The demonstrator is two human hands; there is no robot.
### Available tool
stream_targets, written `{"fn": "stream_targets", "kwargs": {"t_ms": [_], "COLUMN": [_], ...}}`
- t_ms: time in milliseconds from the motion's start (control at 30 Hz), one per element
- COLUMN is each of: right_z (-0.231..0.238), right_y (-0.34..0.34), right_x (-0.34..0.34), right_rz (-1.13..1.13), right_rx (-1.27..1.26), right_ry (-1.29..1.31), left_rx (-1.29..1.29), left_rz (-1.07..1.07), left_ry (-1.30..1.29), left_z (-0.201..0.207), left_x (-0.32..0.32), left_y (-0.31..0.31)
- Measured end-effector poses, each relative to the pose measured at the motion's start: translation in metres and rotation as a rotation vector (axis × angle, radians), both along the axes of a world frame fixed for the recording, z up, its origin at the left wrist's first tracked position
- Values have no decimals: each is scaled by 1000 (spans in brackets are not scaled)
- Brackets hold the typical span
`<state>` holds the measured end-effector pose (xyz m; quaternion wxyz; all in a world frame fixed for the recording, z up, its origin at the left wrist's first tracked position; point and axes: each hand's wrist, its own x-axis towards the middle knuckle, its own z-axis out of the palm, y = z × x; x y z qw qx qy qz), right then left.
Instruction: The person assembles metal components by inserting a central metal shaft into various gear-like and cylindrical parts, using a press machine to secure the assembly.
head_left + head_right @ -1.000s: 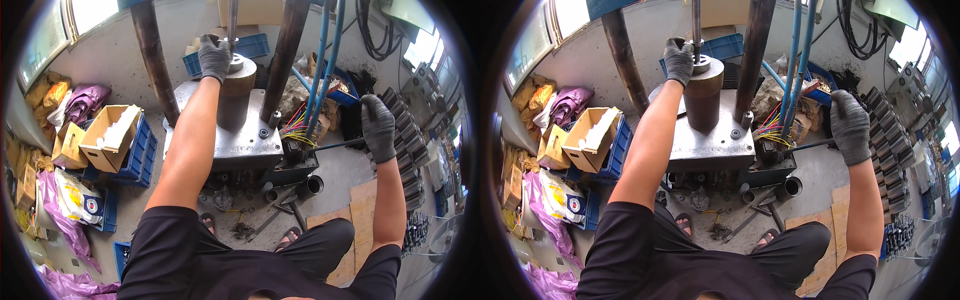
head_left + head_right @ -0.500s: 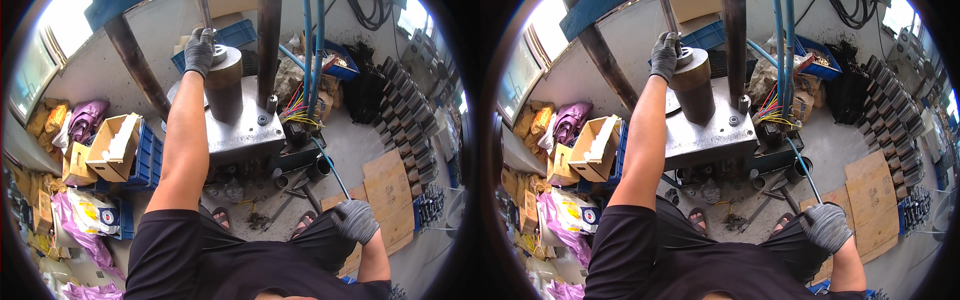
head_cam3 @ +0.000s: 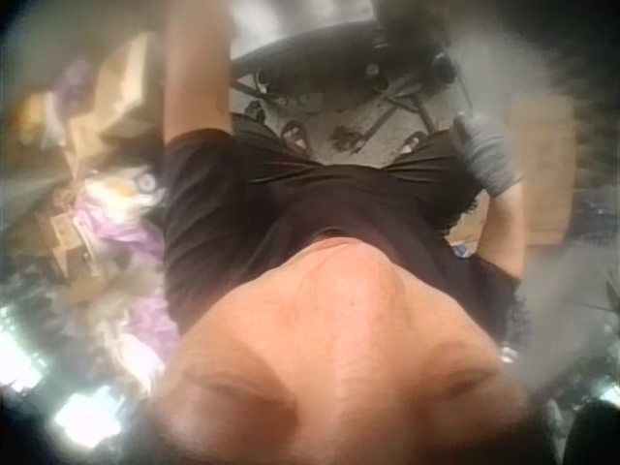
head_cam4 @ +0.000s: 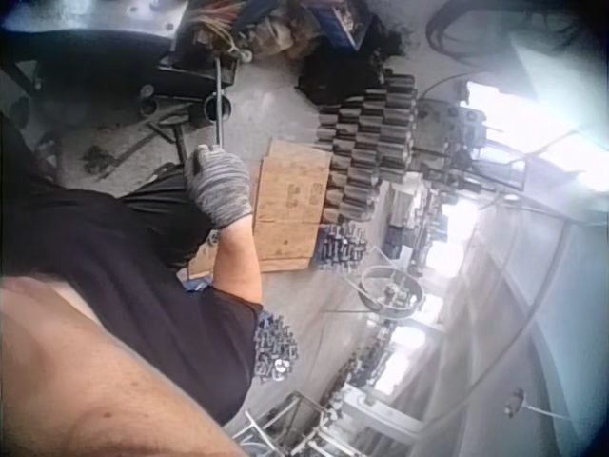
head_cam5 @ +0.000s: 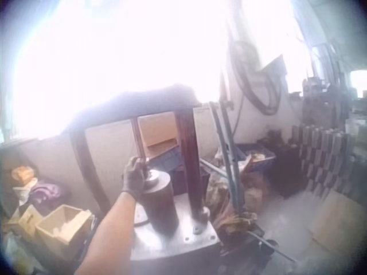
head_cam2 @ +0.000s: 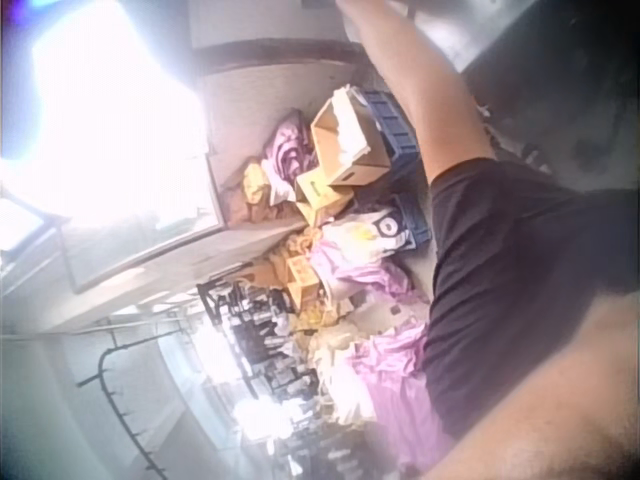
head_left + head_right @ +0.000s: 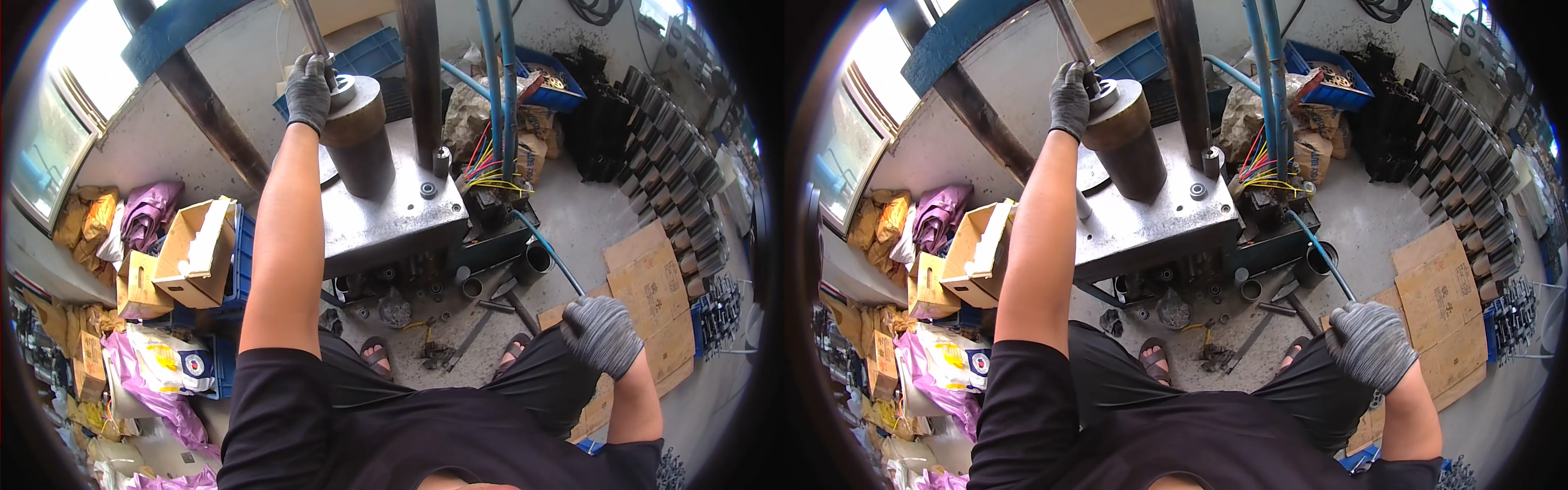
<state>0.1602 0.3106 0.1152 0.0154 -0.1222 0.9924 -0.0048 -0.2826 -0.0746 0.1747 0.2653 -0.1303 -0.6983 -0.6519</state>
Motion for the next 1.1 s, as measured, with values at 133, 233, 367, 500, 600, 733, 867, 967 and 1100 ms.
{"fn": "stream_targets", "kwargs": {"t_ms": [133, 233, 367, 500, 600, 733, 867, 967, 1100], "right_z": [-13, -10, 5, 13, 26, 24, 17, 14, 19], "right_y": [-1, -4, -8, -1, 0, 6, 11, 13, 10], "right_x": [11, 10, 3, -9, -19, -18, -10, -13, -13], "right_rz": [-61, -74, -62, -31, 8, 39, 25, 28, 51], "right_rx": [-20, -30, -3, -87, -199, -162, -66, -234, -1], "right_ry": [-37, -65, -104, -21, 82, 76, -168, 36, -166], "left_rx": [98, 113, 121, 59, 58, 50, 66, -40, -37], "left_rz": [-86, -117, -145, -96, -105, -93, -96, -9, -11], "left_ry": [44, 33, 12, 26, 27, 15, -20, 14, 15], "left_z": [-3, -4, -6, -6, -7, -7, -8, -8, -10], "left_x": [-10, -10, -16, -16, -15, -16, -20, -19, -22], "left_y": [-4, -5, -10, -11, -11, -12, -13, -15, -16]}}
